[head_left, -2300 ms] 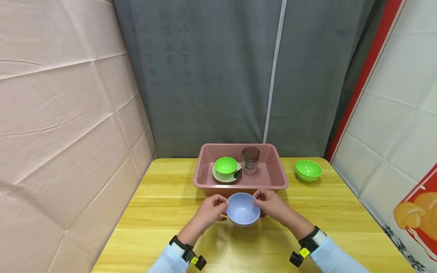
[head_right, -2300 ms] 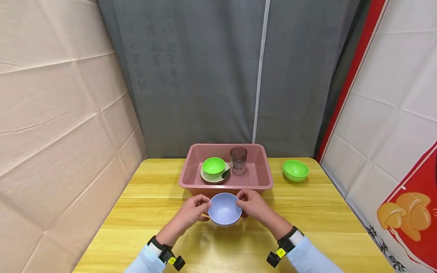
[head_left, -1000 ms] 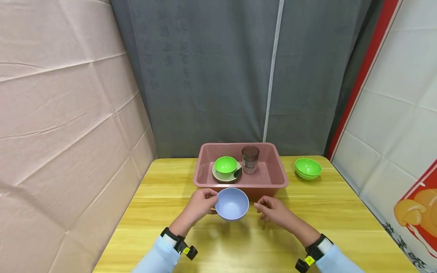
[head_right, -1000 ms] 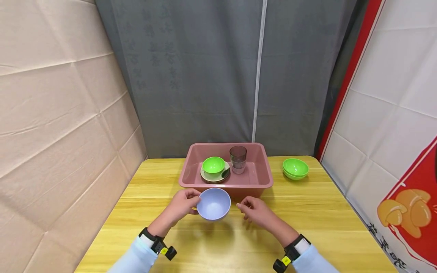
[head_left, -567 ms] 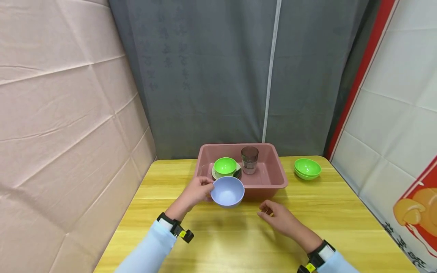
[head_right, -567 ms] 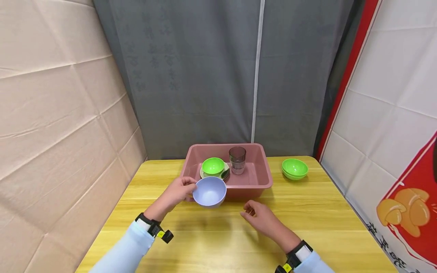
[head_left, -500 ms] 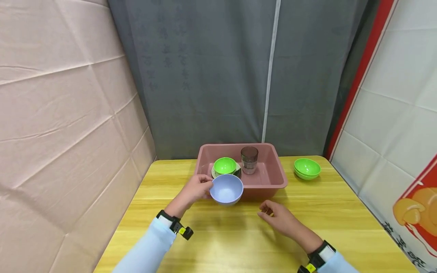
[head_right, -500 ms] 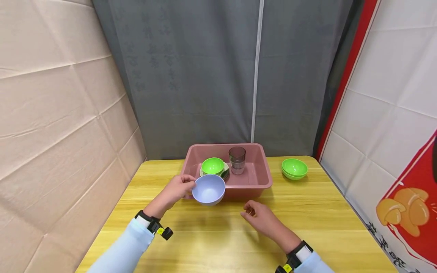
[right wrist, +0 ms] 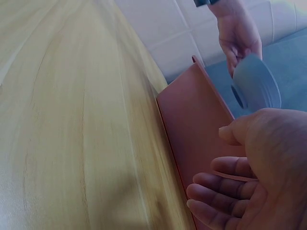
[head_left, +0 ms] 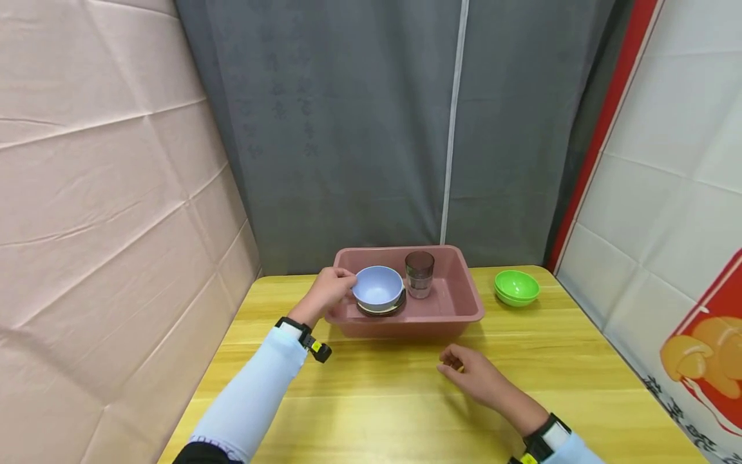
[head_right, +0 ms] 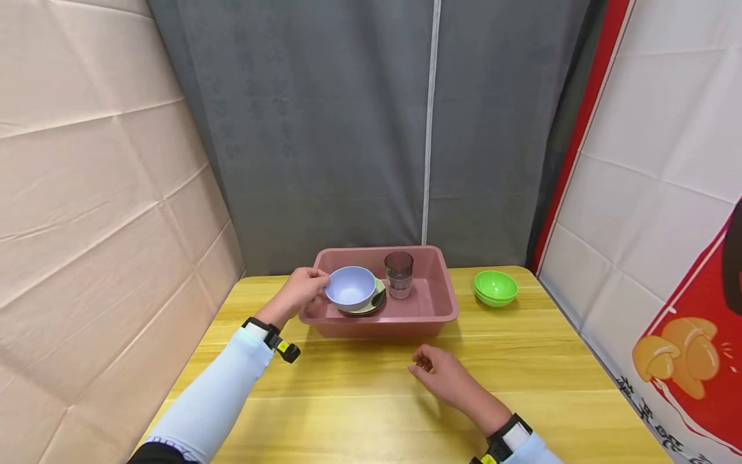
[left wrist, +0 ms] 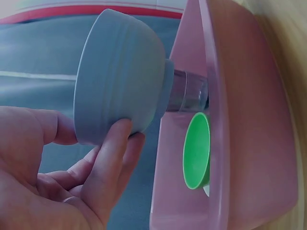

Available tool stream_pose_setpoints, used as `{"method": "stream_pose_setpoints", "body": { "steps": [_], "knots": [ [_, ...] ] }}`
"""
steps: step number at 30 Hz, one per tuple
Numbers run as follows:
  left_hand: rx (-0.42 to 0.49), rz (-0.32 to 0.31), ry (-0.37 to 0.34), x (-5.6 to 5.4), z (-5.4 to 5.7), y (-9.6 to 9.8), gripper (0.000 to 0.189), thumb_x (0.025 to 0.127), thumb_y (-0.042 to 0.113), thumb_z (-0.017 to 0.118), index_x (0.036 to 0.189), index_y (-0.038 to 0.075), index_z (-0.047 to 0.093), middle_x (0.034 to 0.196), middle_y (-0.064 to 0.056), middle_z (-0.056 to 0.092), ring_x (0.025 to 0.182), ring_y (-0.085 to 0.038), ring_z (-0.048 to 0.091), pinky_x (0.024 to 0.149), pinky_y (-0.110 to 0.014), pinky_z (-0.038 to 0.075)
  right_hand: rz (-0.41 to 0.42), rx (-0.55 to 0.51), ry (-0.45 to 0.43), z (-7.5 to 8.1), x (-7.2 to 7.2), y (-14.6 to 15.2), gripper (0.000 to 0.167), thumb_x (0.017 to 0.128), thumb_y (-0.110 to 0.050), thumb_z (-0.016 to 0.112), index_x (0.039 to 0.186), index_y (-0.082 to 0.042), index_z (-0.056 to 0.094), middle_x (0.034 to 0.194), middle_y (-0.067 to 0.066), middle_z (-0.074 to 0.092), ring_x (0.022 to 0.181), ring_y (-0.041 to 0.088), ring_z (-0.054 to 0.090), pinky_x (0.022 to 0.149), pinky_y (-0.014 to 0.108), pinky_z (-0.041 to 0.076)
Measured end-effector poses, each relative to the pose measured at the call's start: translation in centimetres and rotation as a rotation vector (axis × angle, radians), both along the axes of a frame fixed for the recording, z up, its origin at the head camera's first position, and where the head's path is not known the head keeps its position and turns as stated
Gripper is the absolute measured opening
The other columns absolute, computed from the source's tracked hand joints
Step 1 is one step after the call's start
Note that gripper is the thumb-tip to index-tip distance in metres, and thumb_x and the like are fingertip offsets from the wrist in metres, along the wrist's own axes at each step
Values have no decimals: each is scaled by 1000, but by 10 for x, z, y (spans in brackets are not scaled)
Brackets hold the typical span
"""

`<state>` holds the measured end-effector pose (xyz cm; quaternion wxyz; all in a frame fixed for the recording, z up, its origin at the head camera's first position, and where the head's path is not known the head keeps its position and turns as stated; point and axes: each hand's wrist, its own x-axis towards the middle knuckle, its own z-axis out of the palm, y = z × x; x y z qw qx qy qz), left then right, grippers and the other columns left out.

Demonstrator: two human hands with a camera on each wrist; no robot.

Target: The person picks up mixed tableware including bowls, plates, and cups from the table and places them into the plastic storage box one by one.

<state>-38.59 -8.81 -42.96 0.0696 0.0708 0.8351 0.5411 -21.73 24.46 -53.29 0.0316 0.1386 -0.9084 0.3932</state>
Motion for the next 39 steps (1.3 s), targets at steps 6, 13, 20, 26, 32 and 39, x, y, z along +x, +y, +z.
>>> {"method": "stream_pose_setpoints", "body": {
  "steps": [6,13,20,26,32,39],
  "knots": [
    [85,5,-25,-25,-3,13,24,106,19,66,120,0,73,121,-19,71,95,-28,78,96,-47,65,-13,-6,-38,-1,2,1,14,107,-23,76,111,-10,73,99,-6,71,94,12,67,80,31,59],
    [93,48,-57,-63,-9,28,39,107,19,68,140,-1,64,116,-19,73,94,-27,78,91,-43,66,-23,4,-49,-1,2,3,10,107,-22,75,110,-12,73,100,-6,71,95,14,67,81,33,59],
    [81,65,-120,-91,-20,37,45,108,16,68,149,-1,60,115,-20,76,93,-28,79,93,-47,66,-19,19,-43,2,3,5,10,107,-22,75,109,-13,73,99,-6,70,94,11,67,81,32,58],
    [80,105,-159,-96,-26,40,47,105,10,66,151,-1,59,117,-22,73,85,-28,77,95,-52,65,-17,16,-43,3,7,7,12,108,-25,75,110,-13,73,99,-7,70,94,12,67,80,32,59],
    [34,123,-211,-95,-28,41,42,107,15,66,143,-7,63,109,-21,71,85,-30,79,92,-46,66,-33,16,-49,5,9,8,11,108,-24,75,110,-13,73,100,-6,70,95,13,67,81,32,59],
    [-9,143,-244,-101,-35,41,42,108,18,64,140,-9,62,104,-20,69,88,-33,81,87,-42,67,-54,11,-58,6,12,11,11,108,-23,75,111,-12,73,101,-7,70,95,13,67,81,32,58]
  ]
}}
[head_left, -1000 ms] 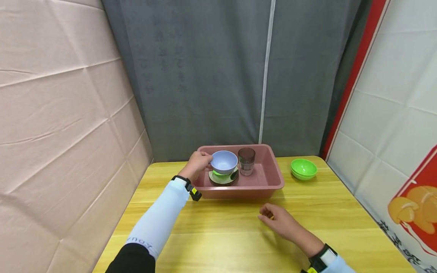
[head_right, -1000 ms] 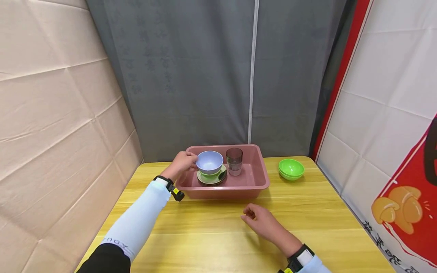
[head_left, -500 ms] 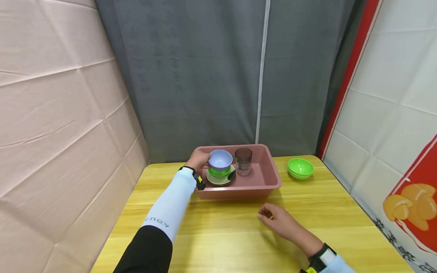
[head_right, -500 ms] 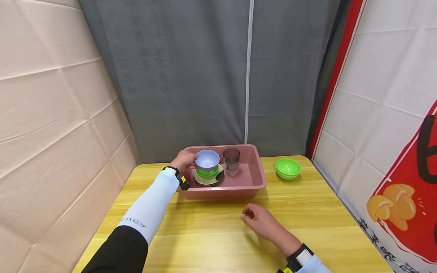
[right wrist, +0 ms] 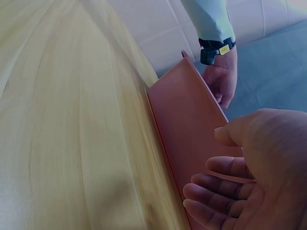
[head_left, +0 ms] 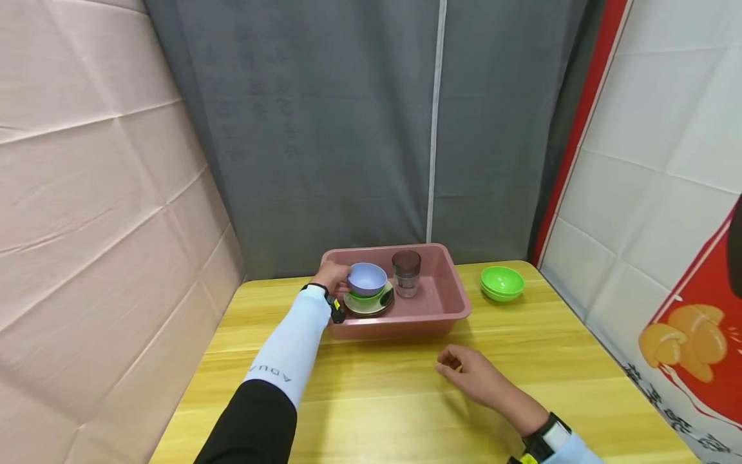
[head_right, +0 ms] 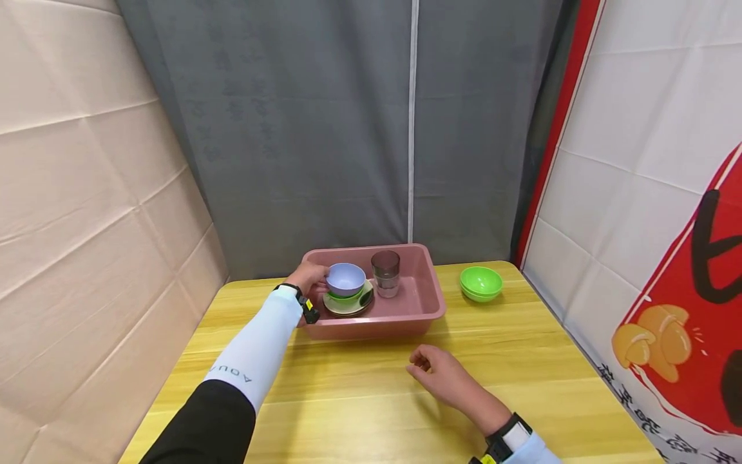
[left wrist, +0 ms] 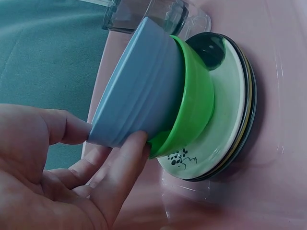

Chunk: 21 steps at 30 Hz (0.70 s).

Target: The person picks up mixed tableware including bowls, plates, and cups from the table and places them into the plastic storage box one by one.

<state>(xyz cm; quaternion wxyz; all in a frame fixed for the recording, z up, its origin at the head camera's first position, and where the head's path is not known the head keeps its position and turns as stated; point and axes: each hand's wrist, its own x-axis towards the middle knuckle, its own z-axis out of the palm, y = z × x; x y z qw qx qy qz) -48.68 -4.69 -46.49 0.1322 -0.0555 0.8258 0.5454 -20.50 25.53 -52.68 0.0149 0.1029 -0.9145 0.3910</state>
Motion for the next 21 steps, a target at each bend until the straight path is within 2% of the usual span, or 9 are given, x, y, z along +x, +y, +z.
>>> {"method": "stream_pose_setpoints", "body": {
  "steps": [4,8,12,15,18,21],
  "knots": [
    [-16,10,-3,1,-1,-1,40,107,16,63,138,-9,63,96,-16,67,77,-26,79,90,-43,66,-8,5,-15,0,1,1,18,108,-28,75,112,-11,74,101,-8,70,96,11,67,82,32,58],
    [-32,4,4,7,1,-2,31,104,10,63,127,-10,68,86,-12,66,80,-28,80,86,-42,67,-11,2,-25,0,1,1,18,108,-30,75,111,-12,73,101,-7,70,96,12,67,82,32,58],
    [-54,-8,14,7,0,-2,25,102,6,61,118,-11,68,83,-12,66,84,-32,81,64,-34,65,-5,-9,-29,0,2,1,15,108,-28,75,110,-14,73,101,-6,70,97,14,67,82,33,58],
    [-75,-19,20,4,-2,-2,22,100,3,59,114,-12,69,79,-12,65,79,-30,80,55,-29,61,-2,-15,-26,0,3,1,16,108,-29,75,110,-14,73,101,-6,70,98,15,67,82,33,58],
    [-81,-26,21,3,-2,-2,22,99,1,58,110,-13,70,75,-10,62,72,-27,78,57,-31,62,-1,-20,-26,0,4,2,16,108,-29,75,110,-14,73,100,-6,70,98,15,67,82,33,58],
    [-92,-44,27,2,-2,-1,20,97,-1,57,106,-13,71,72,-9,59,72,-28,77,60,-33,64,-1,-19,-22,-1,4,2,14,108,-27,75,109,-14,73,100,-6,70,98,15,67,82,32,58]
  ]
}}
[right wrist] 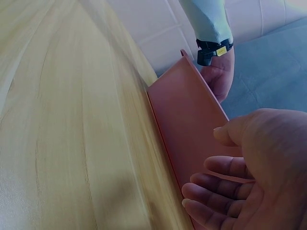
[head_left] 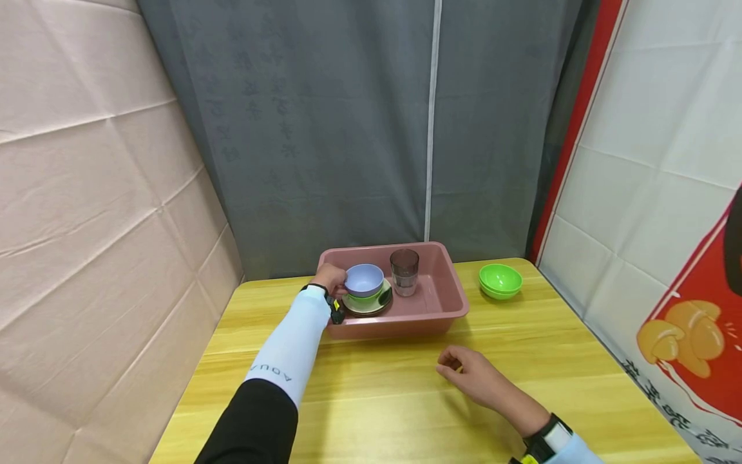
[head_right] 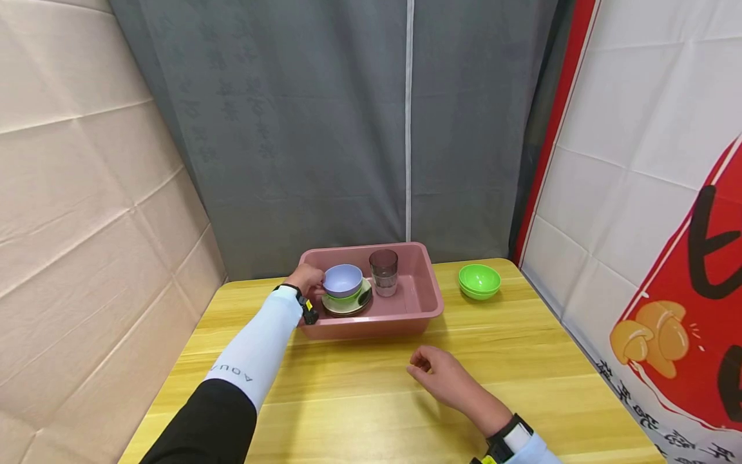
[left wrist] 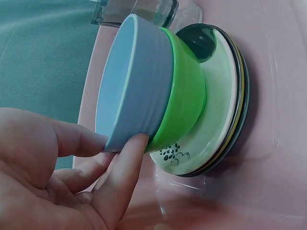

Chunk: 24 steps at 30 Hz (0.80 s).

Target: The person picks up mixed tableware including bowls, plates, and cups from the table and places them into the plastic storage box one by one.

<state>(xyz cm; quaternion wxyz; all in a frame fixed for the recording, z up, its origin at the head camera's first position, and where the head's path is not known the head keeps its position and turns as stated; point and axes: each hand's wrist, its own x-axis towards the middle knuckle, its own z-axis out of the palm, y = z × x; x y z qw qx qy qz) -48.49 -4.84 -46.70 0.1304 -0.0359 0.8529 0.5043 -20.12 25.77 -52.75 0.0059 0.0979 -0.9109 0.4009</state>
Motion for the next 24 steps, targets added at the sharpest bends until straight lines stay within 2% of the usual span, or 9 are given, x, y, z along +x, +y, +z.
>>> {"method": "stream_pose_setpoints", "body": {
  "steps": [5,7,12,15,20,22,24],
  "knots": [
    [-29,-10,9,-1,0,2,19,96,-3,57,103,-12,72,73,-10,61,86,-34,82,72,-38,68,-4,1,-8,-1,0,1,12,108,-26,74,110,-14,73,101,-6,70,98,15,67,82,33,58],
    [-35,-8,11,0,1,3,21,95,-4,56,104,-13,73,75,-12,63,83,-33,82,70,-37,67,-5,1,-16,-1,0,1,12,108,-27,74,110,-14,73,101,-7,71,98,14,67,82,33,58],
    [-60,-10,22,3,5,4,25,96,-4,56,109,-16,74,89,-19,71,56,-21,70,54,-28,60,-4,1,-19,-1,0,2,11,109,-26,74,109,-15,73,100,-7,70,97,12,67,81,32,57],
    [-67,-9,19,5,5,5,25,97,-4,55,110,-16,74,101,-26,75,51,-17,65,48,-25,54,-2,4,-17,-1,0,2,9,109,-24,74,108,-15,72,99,-8,70,96,12,67,81,32,57],
    [-65,-4,8,7,5,5,27,97,-5,54,111,-18,73,112,-33,75,54,-19,68,52,-27,56,-4,17,-30,-2,-1,2,8,109,-24,73,108,-17,72,99,-9,70,96,13,67,82,31,57],
    [-70,-3,8,7,5,5,26,98,-4,54,110,-17,74,109,-32,75,53,-18,67,56,-29,58,-2,18,-36,-2,-1,3,8,109,-24,73,108,-16,72,99,-8,70,97,14,67,82,32,57],
    [-73,-7,15,8,6,6,26,99,-3,54,110,-16,74,100,-28,74,51,-17,65,59,-31,59,-1,19,-40,-1,-2,3,8,109,-24,73,108,-16,73,100,-8,70,97,14,67,82,32,58]
  ]
}}
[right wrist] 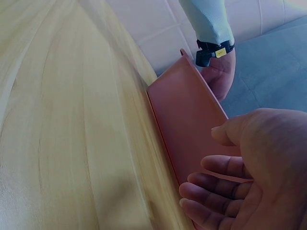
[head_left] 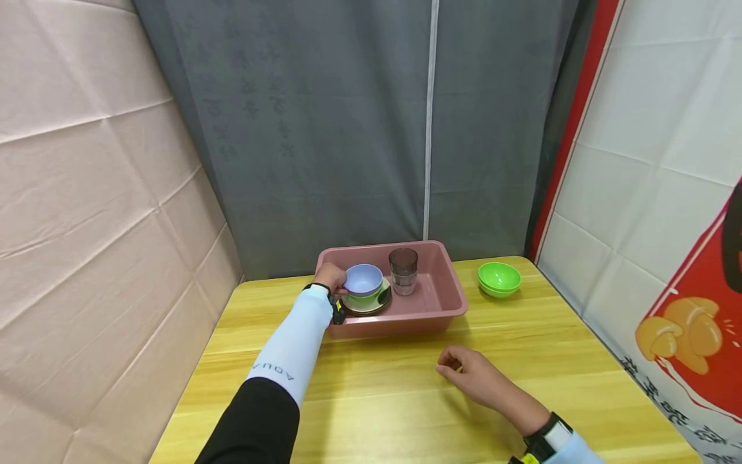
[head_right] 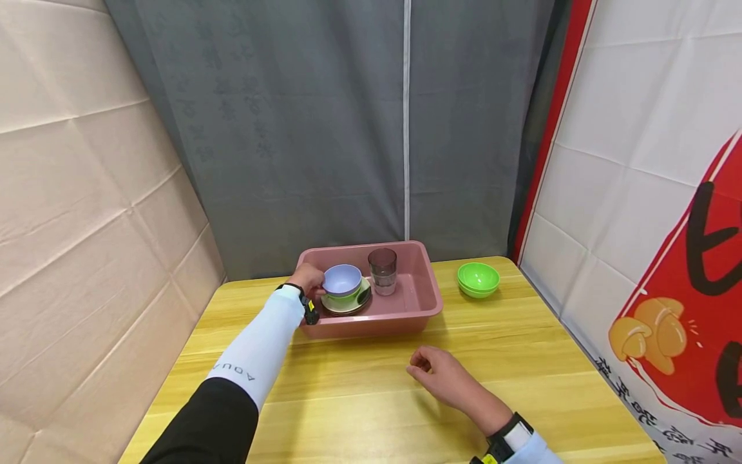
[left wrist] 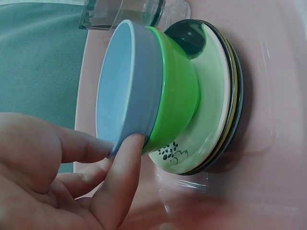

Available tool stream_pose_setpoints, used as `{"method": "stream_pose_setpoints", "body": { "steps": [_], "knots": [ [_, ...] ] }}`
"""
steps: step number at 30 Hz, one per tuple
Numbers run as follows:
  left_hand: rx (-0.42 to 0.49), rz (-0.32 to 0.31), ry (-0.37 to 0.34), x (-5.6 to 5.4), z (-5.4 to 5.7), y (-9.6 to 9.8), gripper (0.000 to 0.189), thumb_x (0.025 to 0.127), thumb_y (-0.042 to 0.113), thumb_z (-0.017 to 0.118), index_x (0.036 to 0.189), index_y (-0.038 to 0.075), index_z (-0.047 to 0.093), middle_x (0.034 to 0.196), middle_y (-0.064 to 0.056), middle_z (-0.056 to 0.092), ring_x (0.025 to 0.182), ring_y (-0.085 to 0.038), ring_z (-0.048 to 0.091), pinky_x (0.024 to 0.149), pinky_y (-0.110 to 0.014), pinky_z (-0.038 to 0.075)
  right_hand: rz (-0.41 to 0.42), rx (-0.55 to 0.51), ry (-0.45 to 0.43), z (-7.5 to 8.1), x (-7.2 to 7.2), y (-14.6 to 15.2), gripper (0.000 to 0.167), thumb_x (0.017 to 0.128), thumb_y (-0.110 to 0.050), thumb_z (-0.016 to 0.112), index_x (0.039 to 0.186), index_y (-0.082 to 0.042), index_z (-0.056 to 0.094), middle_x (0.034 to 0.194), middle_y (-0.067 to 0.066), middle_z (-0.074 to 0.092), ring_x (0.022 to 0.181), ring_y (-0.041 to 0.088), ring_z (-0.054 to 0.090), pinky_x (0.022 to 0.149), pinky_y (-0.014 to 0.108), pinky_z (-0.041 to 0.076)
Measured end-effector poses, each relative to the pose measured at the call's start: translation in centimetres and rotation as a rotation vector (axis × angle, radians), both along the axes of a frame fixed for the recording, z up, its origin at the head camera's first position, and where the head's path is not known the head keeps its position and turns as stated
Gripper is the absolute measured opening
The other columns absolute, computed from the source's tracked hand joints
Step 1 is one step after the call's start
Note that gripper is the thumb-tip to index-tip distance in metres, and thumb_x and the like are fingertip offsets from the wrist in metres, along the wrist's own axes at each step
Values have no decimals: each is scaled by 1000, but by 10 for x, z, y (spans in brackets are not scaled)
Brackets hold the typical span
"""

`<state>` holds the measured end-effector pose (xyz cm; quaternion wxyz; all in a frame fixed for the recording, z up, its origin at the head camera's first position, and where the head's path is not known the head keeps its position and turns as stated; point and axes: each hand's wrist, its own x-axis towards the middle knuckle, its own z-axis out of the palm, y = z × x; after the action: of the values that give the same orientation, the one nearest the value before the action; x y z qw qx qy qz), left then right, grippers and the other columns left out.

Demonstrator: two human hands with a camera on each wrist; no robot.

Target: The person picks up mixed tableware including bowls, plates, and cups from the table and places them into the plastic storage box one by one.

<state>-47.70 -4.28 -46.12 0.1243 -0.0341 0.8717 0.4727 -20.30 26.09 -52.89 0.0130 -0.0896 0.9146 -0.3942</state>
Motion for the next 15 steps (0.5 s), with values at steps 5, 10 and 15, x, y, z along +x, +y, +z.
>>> {"method": "stream_pose_setpoints", "body": {
  "steps": [5,10,15],
  "knots": [
    [-18,-34,21,1,2,-1,28,103,6,56,114,-12,74,71,-9,57,50,-16,64,55,-31,59,1,-3,6,2,-1,-1,9,109,-25,73,108,-16,73,99,-9,70,96,12,67,81,31,58],
    [-70,-75,24,5,7,0,33,104,15,58,121,-8,74,80,-10,61,51,-17,63,62,-35,64,2,2,3,3,-2,0,10,109,-25,73,108,-16,73,98,-9,70,95,11,66,81,31,57],
    [-123,-111,15,10,15,1,37,106,25,63,130,-1,73,120,-18,72,60,-25,66,70,-42,66,14,10,3,5,-1,3,14,109,-30,73,109,-16,73,99,-8,71,96,12,67,81,32,57]
  ]
}}
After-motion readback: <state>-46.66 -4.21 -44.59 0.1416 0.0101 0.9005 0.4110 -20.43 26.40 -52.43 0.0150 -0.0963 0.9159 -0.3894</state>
